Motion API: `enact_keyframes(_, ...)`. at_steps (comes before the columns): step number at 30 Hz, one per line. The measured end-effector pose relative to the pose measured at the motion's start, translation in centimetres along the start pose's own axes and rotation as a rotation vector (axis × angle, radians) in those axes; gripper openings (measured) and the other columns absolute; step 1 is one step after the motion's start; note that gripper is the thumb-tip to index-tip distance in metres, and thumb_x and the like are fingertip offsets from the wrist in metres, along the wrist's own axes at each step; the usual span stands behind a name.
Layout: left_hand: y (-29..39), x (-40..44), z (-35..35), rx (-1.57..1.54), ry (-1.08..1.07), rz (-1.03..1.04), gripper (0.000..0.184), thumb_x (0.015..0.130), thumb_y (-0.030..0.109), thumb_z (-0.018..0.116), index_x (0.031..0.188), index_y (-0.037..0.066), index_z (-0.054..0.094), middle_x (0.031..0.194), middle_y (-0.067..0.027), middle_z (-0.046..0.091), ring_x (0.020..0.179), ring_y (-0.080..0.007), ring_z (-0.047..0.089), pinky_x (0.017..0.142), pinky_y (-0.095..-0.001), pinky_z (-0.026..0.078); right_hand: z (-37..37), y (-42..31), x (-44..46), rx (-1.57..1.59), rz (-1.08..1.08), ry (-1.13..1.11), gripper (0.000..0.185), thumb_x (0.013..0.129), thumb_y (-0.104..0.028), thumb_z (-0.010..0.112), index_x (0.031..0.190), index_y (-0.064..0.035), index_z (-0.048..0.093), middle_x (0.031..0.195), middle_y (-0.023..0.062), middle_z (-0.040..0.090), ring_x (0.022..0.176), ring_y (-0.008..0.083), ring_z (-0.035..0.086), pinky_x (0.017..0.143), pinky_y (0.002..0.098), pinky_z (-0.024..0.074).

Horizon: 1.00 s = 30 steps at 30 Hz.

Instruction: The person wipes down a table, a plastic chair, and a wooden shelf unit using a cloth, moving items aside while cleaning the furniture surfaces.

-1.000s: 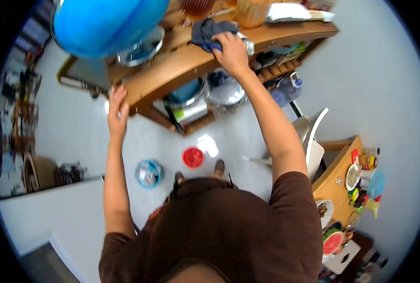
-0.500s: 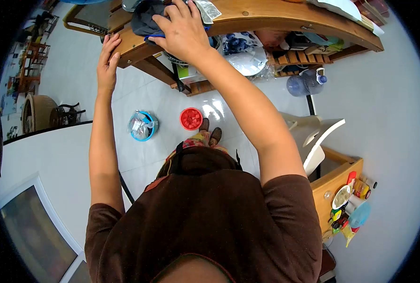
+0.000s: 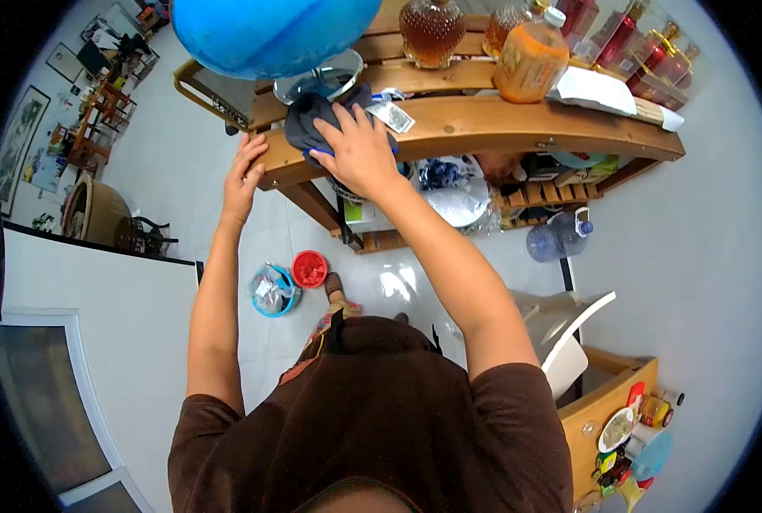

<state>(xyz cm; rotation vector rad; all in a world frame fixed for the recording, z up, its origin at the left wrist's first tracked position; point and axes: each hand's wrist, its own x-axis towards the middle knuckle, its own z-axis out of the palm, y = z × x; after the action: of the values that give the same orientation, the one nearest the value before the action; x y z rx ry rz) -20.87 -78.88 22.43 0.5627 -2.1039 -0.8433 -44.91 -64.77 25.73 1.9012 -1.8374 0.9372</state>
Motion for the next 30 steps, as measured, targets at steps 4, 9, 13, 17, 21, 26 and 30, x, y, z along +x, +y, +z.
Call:
enact_keyframes(4, 1.1, 1.5, -1.3, -0.012, 0.006, -0.122, 0.027, 0.092, 0.016, 0.064, 0.115, 0.005, 0.070, 0.134, -0.0101, 0.062, 0.138, -0.0292, 0.043, 0.114, -0.0407, 0.032, -1.2, 0.6, -0.1, 0.030, -0.004, -0.094, 0.051, 0.089, -0.042, 0.065, 0.131, -0.0134, 0.058, 0.138, 0.0159, 0.054, 0.129, 0.0398, 0.049, 0.103, 0.0501, 0.0388)
enact_keyframes(9, -0.1, 8.3, -1.2, 0.239, 0.002, -0.021, 0.036, 0.090, 0.028, 0.067, 0.117, 0.005, 0.069, 0.126, -0.0163, 0.064, 0.124, -0.0344, 0.054, 0.107, -0.0412, 0.039, -4.6, 5.0, -2.1, -0.063, 0.169, -0.027, 0.043, 0.090, -0.031, 0.065, 0.127, -0.0107, 0.061, 0.132, 0.0158, 0.058, 0.125, 0.0352, 0.052, 0.105, 0.0477, 0.0388)
enact_keyframes(13, -2.4, 14.0, 1.8, 0.515, -0.156, 0.075, 0.045, 0.087, 0.043, 0.067, 0.109, 0.004, 0.070, 0.119, -0.0190, 0.065, 0.115, -0.0404, 0.056, 0.099, -0.0469, 0.043, -6.7, 8.9, -3.5, -0.183, 0.388, 0.107, 0.038, 0.089, -0.025, 0.067, 0.122, -0.0071, 0.064, 0.127, 0.0165, 0.060, 0.120, 0.0364, 0.054, 0.104, 0.0465, 0.0391)
enact_keyframes(17, -4.9, 18.2, 4.2, 0.096, -0.375, -0.030, 0.044, 0.087, 0.044, 0.069, 0.114, 0.010, 0.067, 0.123, -0.0118, 0.064, 0.118, -0.0307, 0.056, 0.100, -0.0463, 0.042, -6.0, 8.4, -3.6, -0.227, 0.439, 0.138, 0.041, 0.089, -0.026, 0.068, 0.125, -0.0073, 0.063, 0.129, 0.0192, 0.057, 0.122, 0.0395, 0.051, 0.105, 0.0480, 0.0378)
enact_keyframes(21, -11.7, 21.0, 7.5, 0.269, -0.210, 0.434, 0.040, 0.089, 0.042, 0.067, 0.120, 0.016, 0.066, 0.128, -0.0058, 0.064, 0.120, -0.0287, 0.055, 0.104, -0.0460, 0.040, -5.5, 7.7, -3.4, -0.241, 0.517, 0.122, 0.045, 0.088, -0.027, 0.069, 0.129, -0.0105, 0.061, 0.134, 0.0194, 0.055, 0.127, 0.0407, 0.048, 0.109, 0.0491, 0.0352)
enact_keyframes(26, -14.2, 22.1, 8.6, 0.592, -0.147, 0.711, 0.041, 0.090, 0.041, 0.064, 0.123, 0.017, 0.065, 0.129, -0.0078, 0.062, 0.122, -0.0303, 0.054, 0.104, -0.0472, 0.040, -5.3, 7.2, -3.2, -0.289, 0.549, 0.109, 0.046, 0.088, -0.028, 0.069, 0.130, -0.0105, 0.061, 0.137, 0.0194, 0.054, 0.128, 0.0406, 0.047, 0.109, 0.0489, 0.0348)
enact_keyframes(30, -11.7, 21.7, 7.7, 0.354, -0.234, 0.491, 0.041, 0.091, 0.041, 0.064, 0.123, 0.016, 0.065, 0.129, -0.0086, 0.062, 0.122, -0.0308, 0.054, 0.104, -0.0471, 0.040, -5.3, 7.1, -3.2, -0.299, 0.561, 0.098, 0.046, 0.089, -0.030, 0.068, 0.131, -0.0116, 0.060, 0.138, 0.0186, 0.053, 0.130, 0.0399, 0.046, 0.110, 0.0487, 0.0338)
